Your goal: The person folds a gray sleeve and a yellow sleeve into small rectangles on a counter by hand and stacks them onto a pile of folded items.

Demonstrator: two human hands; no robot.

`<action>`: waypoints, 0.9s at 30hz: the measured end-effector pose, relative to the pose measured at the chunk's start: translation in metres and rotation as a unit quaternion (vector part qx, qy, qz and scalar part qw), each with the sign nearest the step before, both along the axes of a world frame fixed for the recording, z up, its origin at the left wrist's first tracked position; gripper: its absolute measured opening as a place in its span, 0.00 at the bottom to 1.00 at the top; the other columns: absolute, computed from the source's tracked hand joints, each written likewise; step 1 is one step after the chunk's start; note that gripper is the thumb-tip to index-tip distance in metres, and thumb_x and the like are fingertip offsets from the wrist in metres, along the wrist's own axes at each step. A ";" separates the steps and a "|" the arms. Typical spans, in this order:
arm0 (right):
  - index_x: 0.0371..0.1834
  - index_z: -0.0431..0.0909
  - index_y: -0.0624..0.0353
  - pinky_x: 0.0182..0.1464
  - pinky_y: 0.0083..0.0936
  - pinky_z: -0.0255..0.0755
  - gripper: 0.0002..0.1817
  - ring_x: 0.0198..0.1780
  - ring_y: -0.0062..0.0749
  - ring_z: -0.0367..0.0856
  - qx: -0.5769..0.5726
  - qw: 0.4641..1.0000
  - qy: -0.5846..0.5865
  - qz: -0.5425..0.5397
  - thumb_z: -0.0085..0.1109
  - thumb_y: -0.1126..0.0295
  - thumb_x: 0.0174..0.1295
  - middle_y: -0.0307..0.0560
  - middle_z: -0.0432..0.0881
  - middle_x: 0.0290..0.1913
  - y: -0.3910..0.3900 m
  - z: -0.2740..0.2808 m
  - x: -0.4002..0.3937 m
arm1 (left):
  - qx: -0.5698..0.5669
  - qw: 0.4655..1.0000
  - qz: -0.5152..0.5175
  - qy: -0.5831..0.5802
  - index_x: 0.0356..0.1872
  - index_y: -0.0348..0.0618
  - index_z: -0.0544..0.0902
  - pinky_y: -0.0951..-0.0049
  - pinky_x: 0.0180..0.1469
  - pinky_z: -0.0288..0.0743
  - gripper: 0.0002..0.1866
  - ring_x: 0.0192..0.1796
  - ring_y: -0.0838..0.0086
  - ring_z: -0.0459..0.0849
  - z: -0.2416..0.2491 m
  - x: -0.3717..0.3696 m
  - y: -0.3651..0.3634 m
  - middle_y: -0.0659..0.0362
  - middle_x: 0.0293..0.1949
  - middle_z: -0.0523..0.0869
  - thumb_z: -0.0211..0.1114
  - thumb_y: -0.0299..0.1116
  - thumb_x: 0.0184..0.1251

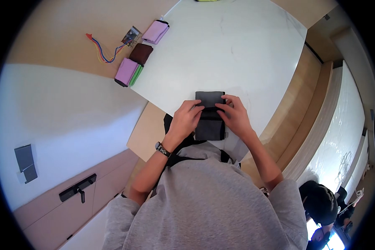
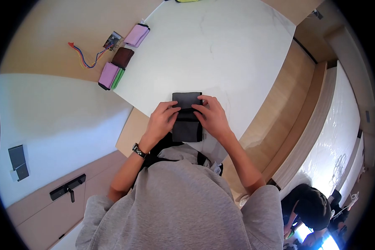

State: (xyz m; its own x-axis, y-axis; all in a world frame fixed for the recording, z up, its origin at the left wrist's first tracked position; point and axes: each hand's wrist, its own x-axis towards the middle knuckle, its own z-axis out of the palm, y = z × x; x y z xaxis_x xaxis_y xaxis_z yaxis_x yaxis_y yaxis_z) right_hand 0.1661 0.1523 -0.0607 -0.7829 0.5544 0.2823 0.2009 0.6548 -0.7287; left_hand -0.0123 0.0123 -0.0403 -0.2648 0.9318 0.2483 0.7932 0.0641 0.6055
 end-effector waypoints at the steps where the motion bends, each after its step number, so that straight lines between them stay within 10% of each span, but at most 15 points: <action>1: 0.48 0.87 0.53 0.48 0.31 0.78 0.19 0.46 0.35 0.78 -0.007 1.000 0.005 -0.001 0.73 0.79 0.51 0.44 0.76 0.59 -0.001 0.000 0.000 | -0.001 1.000 0.000 0.000 0.44 0.39 0.87 0.64 0.51 0.81 0.12 0.50 0.57 0.85 0.001 0.000 -0.001 0.52 0.53 0.85 0.70 0.20 0.58; 27: 0.38 0.87 0.53 0.52 0.35 0.74 0.11 0.51 0.40 0.77 0.028 0.999 0.011 0.039 0.73 0.72 0.50 0.40 0.82 0.52 -0.003 0.003 0.006 | -0.051 0.998 -0.044 0.012 0.39 0.37 0.78 0.55 0.72 0.67 0.08 0.76 0.49 0.66 0.005 0.001 -0.001 0.45 0.71 0.73 0.66 0.21 0.60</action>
